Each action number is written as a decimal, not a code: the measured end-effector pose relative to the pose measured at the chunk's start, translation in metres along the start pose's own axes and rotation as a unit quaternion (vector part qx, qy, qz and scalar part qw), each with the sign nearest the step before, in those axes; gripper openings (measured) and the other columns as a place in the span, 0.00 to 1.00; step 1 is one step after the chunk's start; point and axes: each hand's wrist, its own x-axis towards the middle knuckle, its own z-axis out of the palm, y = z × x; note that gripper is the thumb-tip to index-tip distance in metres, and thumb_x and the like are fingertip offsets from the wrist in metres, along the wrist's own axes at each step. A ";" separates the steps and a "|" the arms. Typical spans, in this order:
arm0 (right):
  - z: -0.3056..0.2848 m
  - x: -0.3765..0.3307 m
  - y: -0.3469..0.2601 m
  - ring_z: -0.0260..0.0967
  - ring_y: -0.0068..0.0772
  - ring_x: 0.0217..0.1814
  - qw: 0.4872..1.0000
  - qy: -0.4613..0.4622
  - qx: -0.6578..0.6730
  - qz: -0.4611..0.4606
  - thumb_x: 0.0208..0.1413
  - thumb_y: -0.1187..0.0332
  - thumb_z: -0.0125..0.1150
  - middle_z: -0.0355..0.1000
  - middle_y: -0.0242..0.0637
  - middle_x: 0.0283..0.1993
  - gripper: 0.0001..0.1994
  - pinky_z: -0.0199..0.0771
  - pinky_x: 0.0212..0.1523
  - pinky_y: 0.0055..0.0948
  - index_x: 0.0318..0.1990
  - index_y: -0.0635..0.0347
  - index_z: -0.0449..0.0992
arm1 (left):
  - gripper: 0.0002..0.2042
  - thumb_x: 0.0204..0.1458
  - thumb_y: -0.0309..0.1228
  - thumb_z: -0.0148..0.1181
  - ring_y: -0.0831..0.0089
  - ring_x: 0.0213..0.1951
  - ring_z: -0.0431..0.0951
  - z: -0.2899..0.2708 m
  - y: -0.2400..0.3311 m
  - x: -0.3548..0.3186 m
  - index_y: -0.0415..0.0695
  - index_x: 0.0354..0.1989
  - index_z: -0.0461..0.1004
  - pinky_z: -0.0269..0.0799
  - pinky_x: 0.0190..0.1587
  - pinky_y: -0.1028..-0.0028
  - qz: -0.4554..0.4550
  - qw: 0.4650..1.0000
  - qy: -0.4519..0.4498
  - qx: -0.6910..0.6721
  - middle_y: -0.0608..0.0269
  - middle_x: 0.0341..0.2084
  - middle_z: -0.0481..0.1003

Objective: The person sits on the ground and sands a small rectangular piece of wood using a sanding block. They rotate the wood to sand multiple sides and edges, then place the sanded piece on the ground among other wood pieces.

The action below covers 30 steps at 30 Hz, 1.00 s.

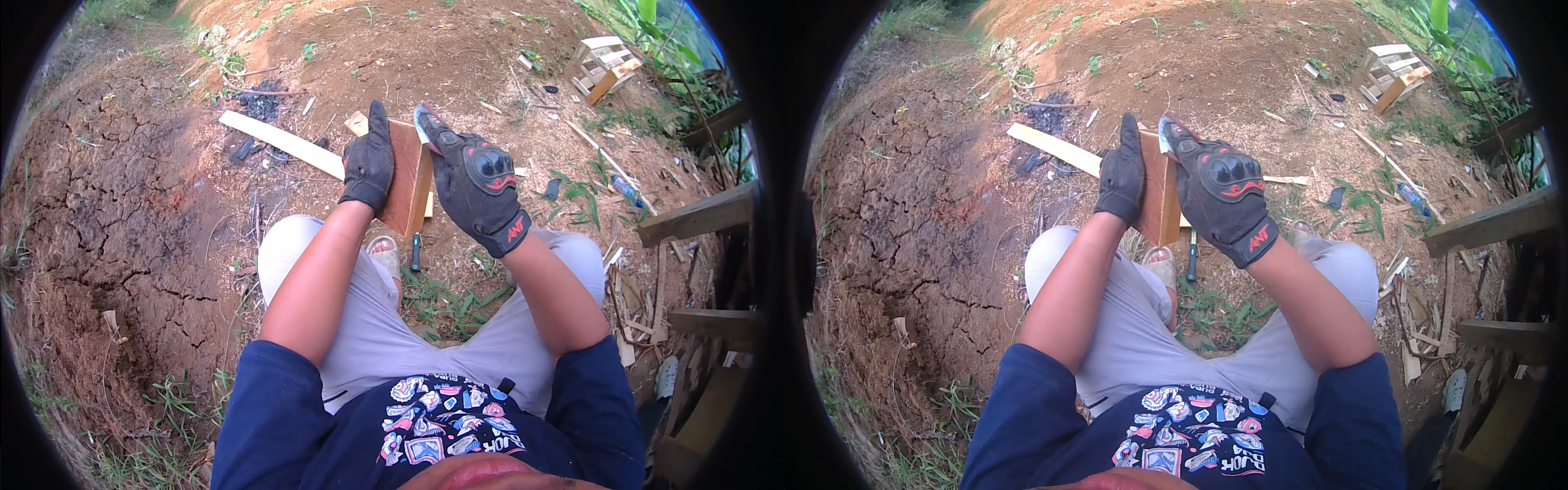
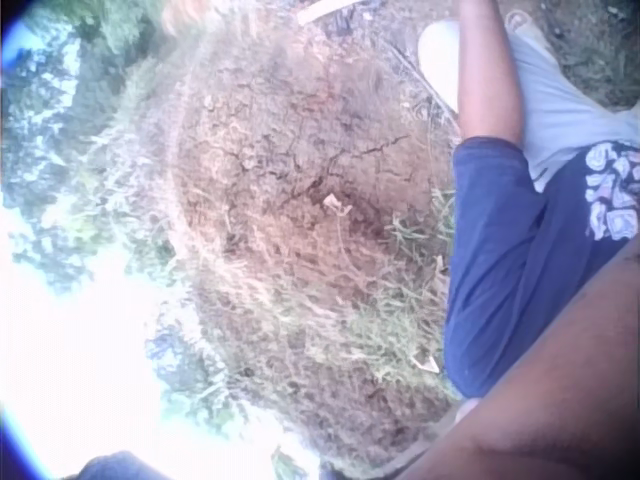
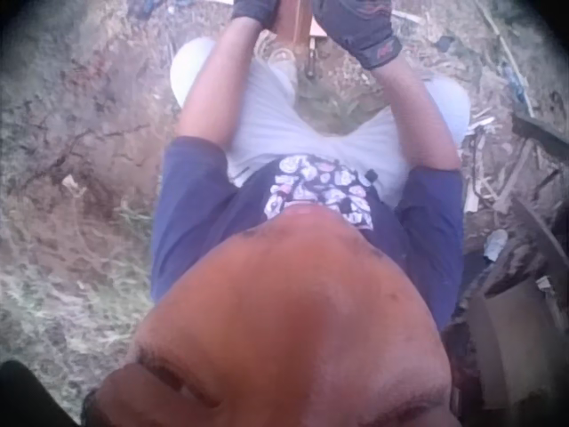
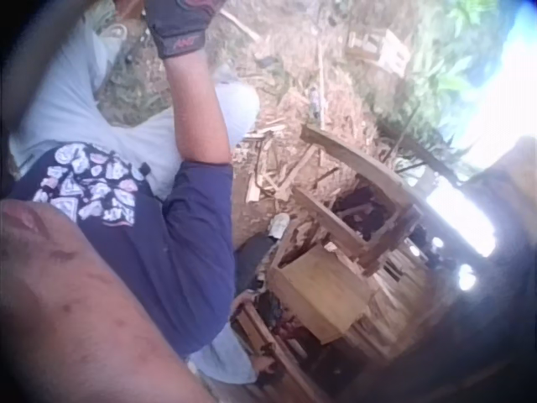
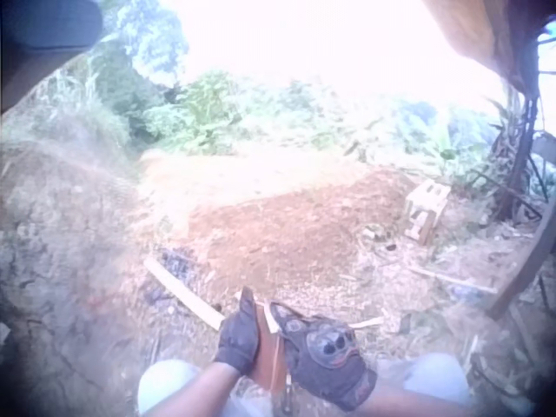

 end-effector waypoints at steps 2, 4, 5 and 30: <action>0.010 0.004 0.004 0.79 0.50 0.38 0.998 0.039 0.001 -0.040 0.59 0.70 0.62 0.81 0.47 0.38 0.25 0.79 0.40 0.46 0.65 0.49 0.77 | 0.29 0.75 0.50 0.28 0.40 0.49 0.83 -0.004 0.000 0.010 0.53 0.80 0.46 0.75 0.53 0.50 -0.003 1.000 -0.007 0.011 0.33 0.49 0.80; 0.013 0.001 0.004 0.80 0.53 0.42 1.000 0.018 0.020 -0.009 0.60 0.72 0.62 0.81 0.50 0.43 0.23 0.80 0.44 0.46 0.64 0.53 0.78 | 0.29 0.75 0.48 0.29 0.40 0.48 0.83 -0.004 0.002 0.009 0.54 0.81 0.45 0.76 0.52 0.50 0.000 0.999 -0.004 0.032 0.33 0.48 0.80; 0.012 0.002 0.005 0.80 0.54 0.44 0.999 0.007 0.031 0.003 0.60 0.74 0.61 0.81 0.51 0.45 0.22 0.80 0.46 0.45 0.63 0.55 0.78 | 0.29 0.75 0.47 0.29 0.40 0.47 0.84 0.000 0.001 0.005 0.53 0.81 0.45 0.76 0.51 0.50 0.010 0.999 0.007 0.048 0.34 0.48 0.80; 0.010 0.003 0.010 0.80 0.55 0.40 0.998 -0.015 0.019 0.063 0.63 0.73 0.60 0.81 0.52 0.41 0.27 0.78 0.40 0.45 0.71 0.51 0.71 | 0.33 0.74 0.56 0.22 0.38 0.51 0.81 -0.010 0.014 -0.003 0.50 0.78 0.53 0.73 0.58 0.51 0.042 0.997 0.035 0.045 0.30 0.49 0.79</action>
